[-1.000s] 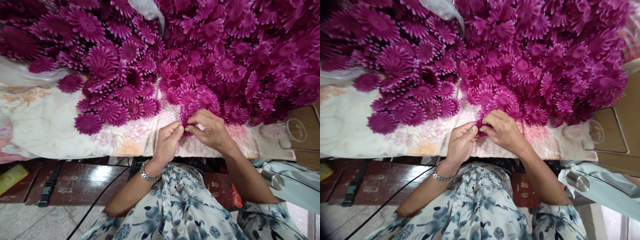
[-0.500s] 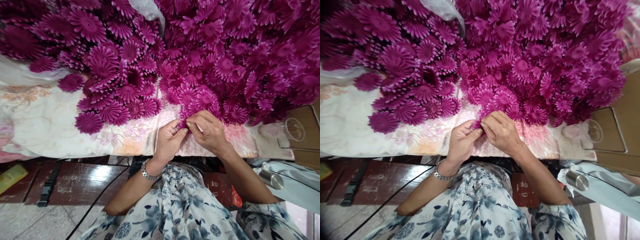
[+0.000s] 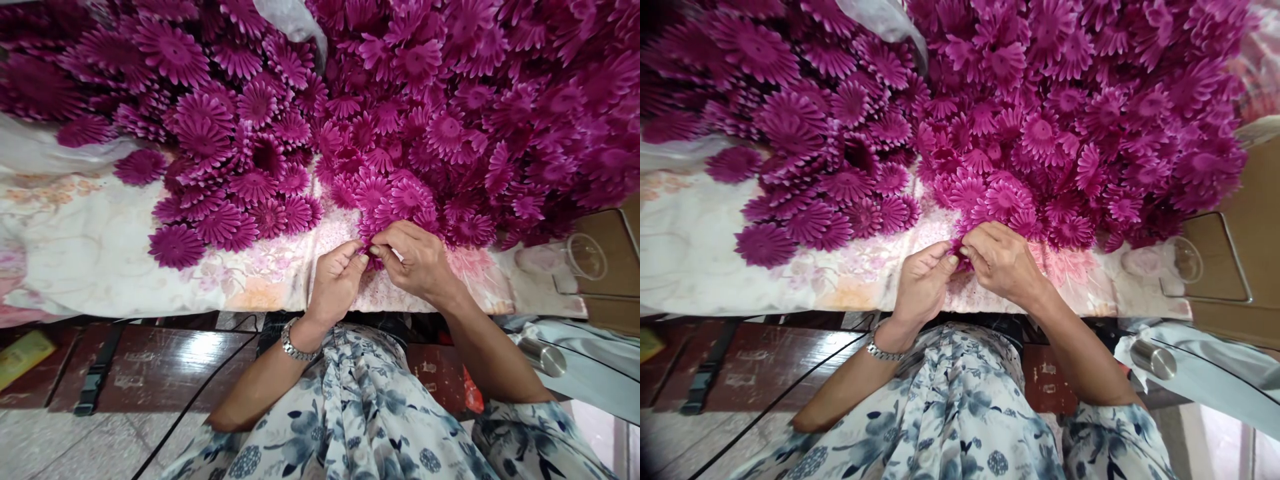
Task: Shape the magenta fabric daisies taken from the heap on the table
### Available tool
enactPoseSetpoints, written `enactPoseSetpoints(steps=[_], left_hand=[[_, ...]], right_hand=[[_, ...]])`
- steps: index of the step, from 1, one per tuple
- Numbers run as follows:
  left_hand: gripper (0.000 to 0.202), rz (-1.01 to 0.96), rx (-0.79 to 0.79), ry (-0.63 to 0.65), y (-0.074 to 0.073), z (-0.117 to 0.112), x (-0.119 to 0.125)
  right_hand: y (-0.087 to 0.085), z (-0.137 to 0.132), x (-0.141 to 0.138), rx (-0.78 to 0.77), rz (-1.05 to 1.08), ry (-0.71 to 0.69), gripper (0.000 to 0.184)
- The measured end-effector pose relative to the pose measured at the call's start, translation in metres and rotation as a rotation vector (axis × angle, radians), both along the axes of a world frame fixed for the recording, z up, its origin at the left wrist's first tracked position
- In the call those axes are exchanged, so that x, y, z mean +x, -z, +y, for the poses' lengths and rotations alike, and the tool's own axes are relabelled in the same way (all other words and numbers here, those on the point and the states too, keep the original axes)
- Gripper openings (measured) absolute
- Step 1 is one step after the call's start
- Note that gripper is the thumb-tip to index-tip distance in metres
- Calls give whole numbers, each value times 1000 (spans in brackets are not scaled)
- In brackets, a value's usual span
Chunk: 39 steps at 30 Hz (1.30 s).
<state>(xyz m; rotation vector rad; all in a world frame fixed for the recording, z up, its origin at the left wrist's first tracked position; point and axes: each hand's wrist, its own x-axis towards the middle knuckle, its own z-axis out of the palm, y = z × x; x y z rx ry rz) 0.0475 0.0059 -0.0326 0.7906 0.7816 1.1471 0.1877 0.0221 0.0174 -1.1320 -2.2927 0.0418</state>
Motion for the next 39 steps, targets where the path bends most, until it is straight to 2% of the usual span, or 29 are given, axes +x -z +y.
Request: enactPoseSetpoints(steps=[3, 5, 8, 11, 12, 14, 17, 19, 23, 27, 29, 32, 34, 36, 39], left_hand=[[19, 1, -52, -24, 2, -1, 0], [19, 2, -80, -73, 2, -1, 0], [20, -43, -102, -83, -2, 0, 1], [22, -61, -98, -46, -5, 1, 1], [22, -49, -93, -53, -5, 1, 0], [22, -28, -88, -73, -6, 1, 0], [19, -41, -119, -72, -6, 2, -1], [19, -53, -139, -72, -6, 2, -1], [23, -41, -138, -88, -4, 0, 2], [20, 47, -36, -126, 1, -2, 2], [24, 74, 0, -109, 2, -2, 1], [26, 76, 24, -92, 3, -1, 0], [26, 67, 26, -87, 2, -1, 0], [26, 64, 17, -84, 0, 0, 0], [31, 82, 5, -74, -2, 0, 0]], right_hand=[[2, -1, 0, 46, 1, 53, 12], [2, 2, 6, 142, 11, 125, 10], [-3, 11, 19, 295, -49, 329, 8], [-12, 15, 27, 293, -130, 478, 14], [-13, 14, 27, 278, -128, 469, 18], [-13, 11, 22, 212, -87, 335, 21], [-7, 4, 12, 15, -41, 72, 8], [-3, 3, 7, -60, -24, 9, 8], [-1, 2, 3, -40, 25, 6, 9], [-3, 1, 4, -14, 37, 69, 11], [-4, 3, 10, 77, 44, 172, 9], [-7, 9, 23, 248, 8, 411, 8], [-10, 10, 30, 238, -33, 499, 12], [-12, 8, 29, 188, -33, 467, 22], [-10, 1, 18, 93, 5, 246, 27]])
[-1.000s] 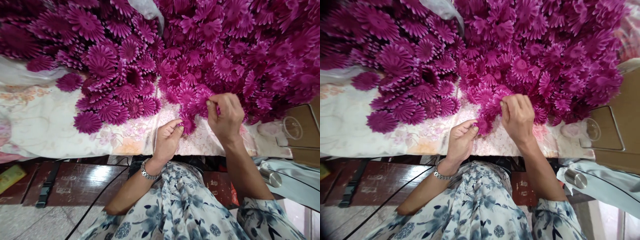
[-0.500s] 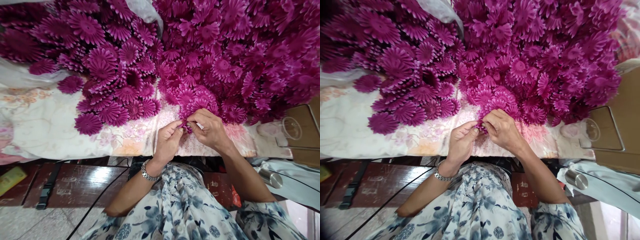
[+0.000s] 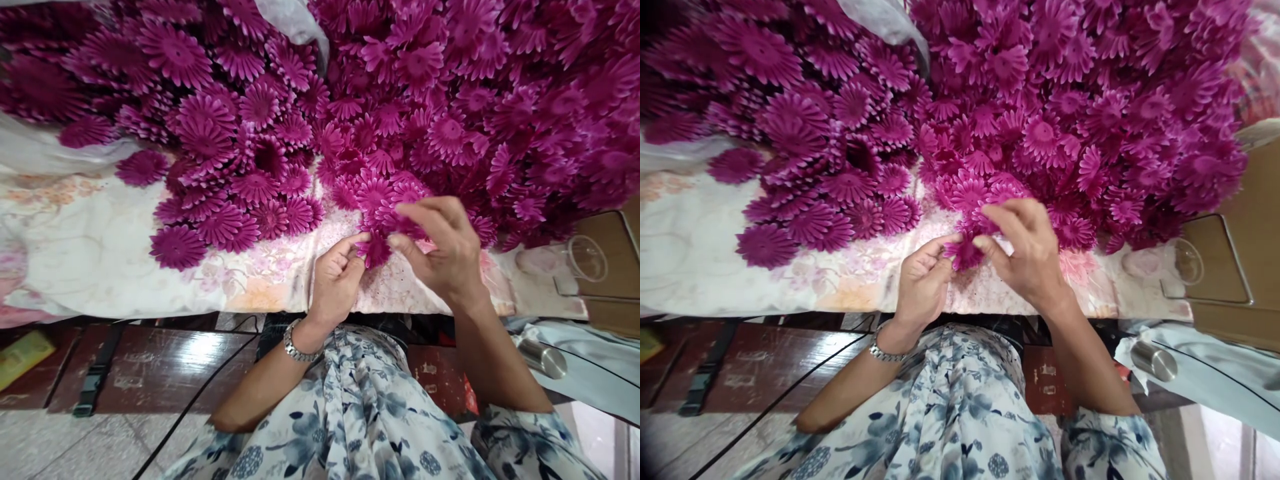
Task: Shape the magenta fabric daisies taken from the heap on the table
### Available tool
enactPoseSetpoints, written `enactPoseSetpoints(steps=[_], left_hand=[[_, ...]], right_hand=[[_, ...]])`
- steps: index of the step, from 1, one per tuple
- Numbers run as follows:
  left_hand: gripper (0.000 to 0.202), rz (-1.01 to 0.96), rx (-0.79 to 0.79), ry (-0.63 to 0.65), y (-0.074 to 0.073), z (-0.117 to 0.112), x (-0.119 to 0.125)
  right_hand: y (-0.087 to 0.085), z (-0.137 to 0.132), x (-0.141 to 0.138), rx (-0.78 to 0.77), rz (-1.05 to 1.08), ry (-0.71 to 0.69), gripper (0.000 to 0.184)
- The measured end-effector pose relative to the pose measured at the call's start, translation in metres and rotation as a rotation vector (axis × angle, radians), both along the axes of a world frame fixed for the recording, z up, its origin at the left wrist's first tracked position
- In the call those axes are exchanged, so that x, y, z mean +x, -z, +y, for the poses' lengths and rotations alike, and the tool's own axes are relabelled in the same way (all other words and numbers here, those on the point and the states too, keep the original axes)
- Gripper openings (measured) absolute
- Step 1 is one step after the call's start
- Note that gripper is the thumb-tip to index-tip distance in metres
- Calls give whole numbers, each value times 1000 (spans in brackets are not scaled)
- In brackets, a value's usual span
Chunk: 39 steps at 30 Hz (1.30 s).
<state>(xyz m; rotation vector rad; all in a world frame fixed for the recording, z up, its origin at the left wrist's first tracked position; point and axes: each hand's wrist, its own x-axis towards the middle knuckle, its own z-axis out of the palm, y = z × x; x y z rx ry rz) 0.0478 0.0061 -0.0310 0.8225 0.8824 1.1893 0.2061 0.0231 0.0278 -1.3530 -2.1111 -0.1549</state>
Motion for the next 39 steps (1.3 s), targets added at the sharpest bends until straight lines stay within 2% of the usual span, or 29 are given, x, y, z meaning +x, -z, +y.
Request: enactPoseSetpoints(steps=[2, 4, 8, 12, 16, 19, 22, 26, 28, 34, 39], left_hand=[[34, 15, 9, 19, -1, 0, 0], [37, 19, 26, 30, -2, 0, 0], [40, 4, 23, 62, -4, -1, -1], [42, 19, 33, 63, -5, -2, -2], [44, 50, 34, 35, -4, -2, -3], [46, 26, 6, 31, -5, -2, -3], [47, 13, -7, 32, -7, -2, -2], [44, 21, 13, 37, -7, -1, -2], [42, 35, 28, 40, -6, -2, -2], [42, 67, 54, 66, -3, -2, -3], [46, 0, 18, 60, -7, -3, -2]], right_hand=[[3, -3, -8, -115, 24, -138, 17], [5, -4, -13, -212, 49, -205, 11], [6, -3, -17, -204, 52, -217, 10], [6, -2, -14, -100, 43, -134, 13], [4, 3, 0, 79, 30, 95, 11], [0, 6, 10, 111, -11, 203, 18], [-2, 2, 6, 72, -37, 99, 25], [3, -4, -8, -88, -54, -152, 13], [7, -5, -13, -148, -43, -203, 12], [14, -5, -16, -36, -129, -153, 18], [17, -8, -19, -34, -124, -105, 19]])
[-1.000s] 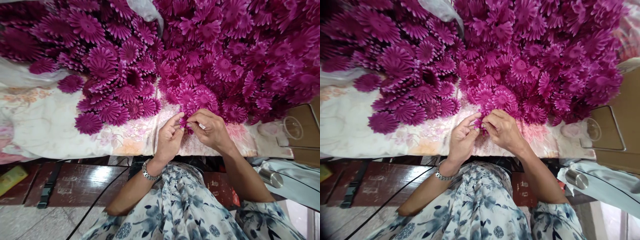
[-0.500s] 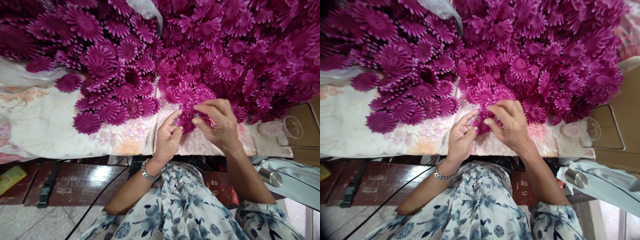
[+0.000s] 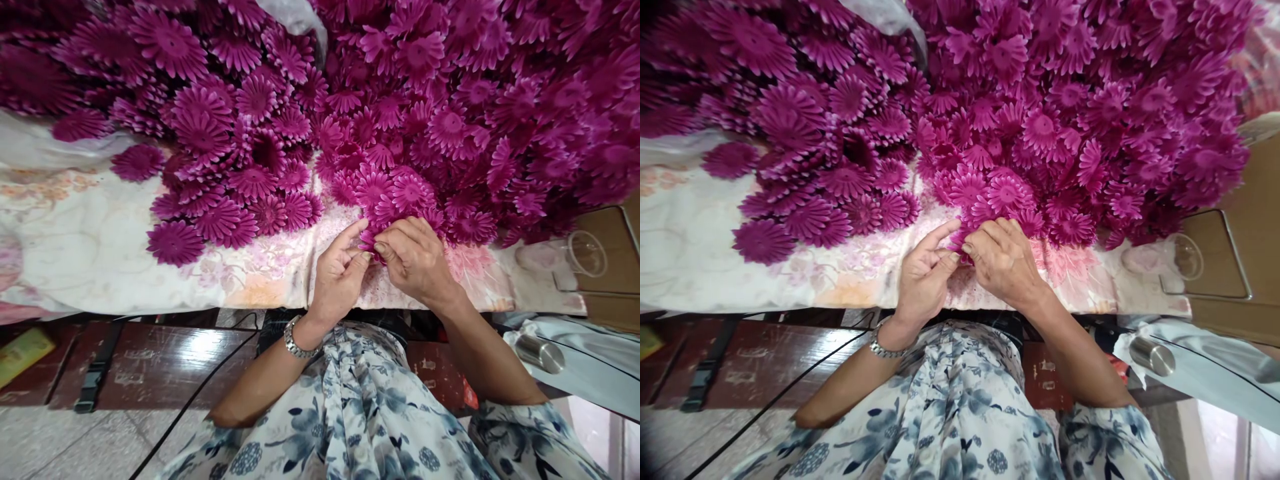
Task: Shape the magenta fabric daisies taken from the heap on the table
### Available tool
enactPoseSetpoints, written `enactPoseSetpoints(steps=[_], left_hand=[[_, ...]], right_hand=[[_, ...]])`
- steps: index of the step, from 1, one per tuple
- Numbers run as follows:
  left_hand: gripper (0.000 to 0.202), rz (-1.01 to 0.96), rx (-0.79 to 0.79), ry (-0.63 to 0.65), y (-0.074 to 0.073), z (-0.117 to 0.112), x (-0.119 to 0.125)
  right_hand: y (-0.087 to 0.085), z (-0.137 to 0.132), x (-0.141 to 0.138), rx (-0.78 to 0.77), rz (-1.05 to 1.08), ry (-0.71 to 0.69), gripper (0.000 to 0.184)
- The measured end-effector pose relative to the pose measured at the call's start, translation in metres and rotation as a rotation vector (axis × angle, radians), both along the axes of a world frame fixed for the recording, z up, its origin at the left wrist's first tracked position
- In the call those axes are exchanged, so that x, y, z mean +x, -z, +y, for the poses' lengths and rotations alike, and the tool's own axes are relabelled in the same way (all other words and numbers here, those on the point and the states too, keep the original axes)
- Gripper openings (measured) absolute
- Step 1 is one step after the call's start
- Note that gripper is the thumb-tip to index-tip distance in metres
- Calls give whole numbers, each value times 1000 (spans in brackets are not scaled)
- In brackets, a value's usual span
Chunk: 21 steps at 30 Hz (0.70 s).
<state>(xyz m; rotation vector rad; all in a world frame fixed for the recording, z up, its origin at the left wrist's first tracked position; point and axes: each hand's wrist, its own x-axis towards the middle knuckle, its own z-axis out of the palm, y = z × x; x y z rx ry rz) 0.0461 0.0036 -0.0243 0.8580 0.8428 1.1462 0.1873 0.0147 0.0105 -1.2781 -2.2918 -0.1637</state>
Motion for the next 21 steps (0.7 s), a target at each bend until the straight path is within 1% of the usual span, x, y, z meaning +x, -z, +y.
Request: enactPoseSetpoints(steps=[4, 8, 12, 15, 18, 21], left_hand=[[45, -64, -4, -32, -3, 1, 1], [45, -63, -15, -84, -5, 1, 1], [40, -112, 7, -80, -5, 1, 1], [29, -148, 60, -79, -3, 1, 2], [9, -65, 87, -117, -2, 1, 4], [7, -16, 65, -118, -3, 1, 5]], right_hand=[[-2, -2, -1, 18, 37, 3, 12], [-4, -4, 0, 10, 123, -2, 7], [-5, -4, 0, -4, 208, -5, 5], [-4, -5, -2, -16, 281, -8, 5], [-4, -6, -5, -52, 359, -15, 5], [-6, -8, -5, -132, 401, -19, 6]])
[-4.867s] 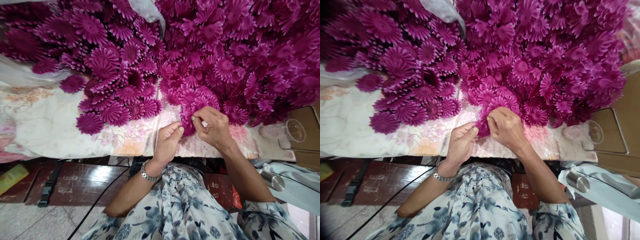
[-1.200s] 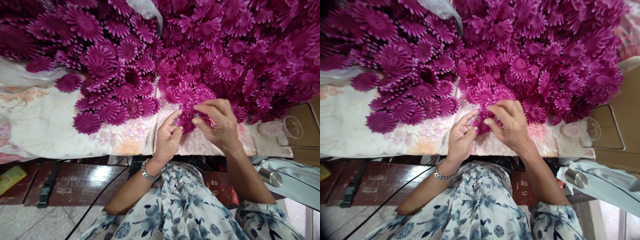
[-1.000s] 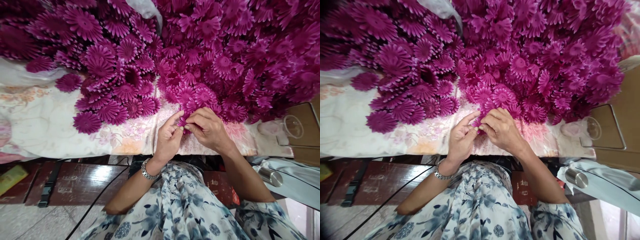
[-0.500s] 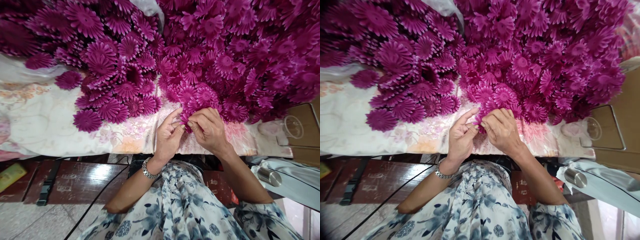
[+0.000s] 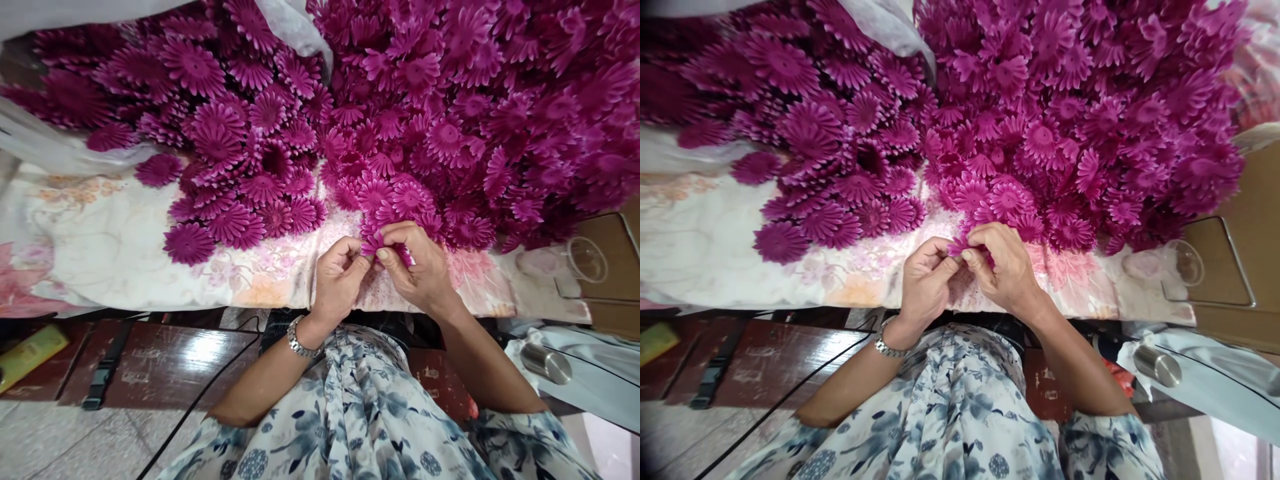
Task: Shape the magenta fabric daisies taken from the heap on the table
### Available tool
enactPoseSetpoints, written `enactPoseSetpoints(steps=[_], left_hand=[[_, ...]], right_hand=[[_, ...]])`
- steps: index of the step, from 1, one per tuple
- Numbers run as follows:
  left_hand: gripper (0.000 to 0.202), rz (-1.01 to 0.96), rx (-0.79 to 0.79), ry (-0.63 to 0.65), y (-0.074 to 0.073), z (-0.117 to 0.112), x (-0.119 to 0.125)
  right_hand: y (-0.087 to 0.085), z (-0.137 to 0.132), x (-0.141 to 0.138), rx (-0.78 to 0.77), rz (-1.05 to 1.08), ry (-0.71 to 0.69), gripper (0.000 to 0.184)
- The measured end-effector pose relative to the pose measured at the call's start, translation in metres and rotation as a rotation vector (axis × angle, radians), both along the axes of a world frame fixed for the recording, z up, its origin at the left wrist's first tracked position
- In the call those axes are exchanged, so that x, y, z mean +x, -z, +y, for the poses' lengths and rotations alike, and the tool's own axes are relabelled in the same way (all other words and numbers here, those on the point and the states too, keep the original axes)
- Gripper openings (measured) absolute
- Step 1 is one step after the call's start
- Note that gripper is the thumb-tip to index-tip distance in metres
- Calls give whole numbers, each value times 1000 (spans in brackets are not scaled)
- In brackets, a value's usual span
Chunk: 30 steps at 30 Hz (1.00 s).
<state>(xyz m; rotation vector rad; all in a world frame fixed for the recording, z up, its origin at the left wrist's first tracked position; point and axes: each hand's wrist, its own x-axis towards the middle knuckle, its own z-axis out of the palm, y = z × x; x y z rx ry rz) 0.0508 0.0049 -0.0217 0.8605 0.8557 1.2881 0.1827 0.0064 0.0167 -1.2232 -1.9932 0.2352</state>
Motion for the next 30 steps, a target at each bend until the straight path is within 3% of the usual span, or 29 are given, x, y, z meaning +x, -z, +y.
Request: enactPoseSetpoints(steps=[6, 9, 12, 21, 30], left_hand=[[9, 49, -39, -9, -4, -3, 0], [9, 82, -15, 2, -7, -3, -1], [10, 86, -9, 2, -10, -3, -2], [4, 35, -13, 81, -9, -5, -4], [13, 31, -37, 163, -7, -7, -6]], right_hand=[[-6, -1, 7, -346, 298, -59, 30], [-6, 0, 9, -405, 423, -71, 30], [-8, 1, 9, -375, 413, -59, 28], [-12, 2, 3, -104, 17, -13, 22], [-8, 2, 0, -2, -42, 7, 18]])
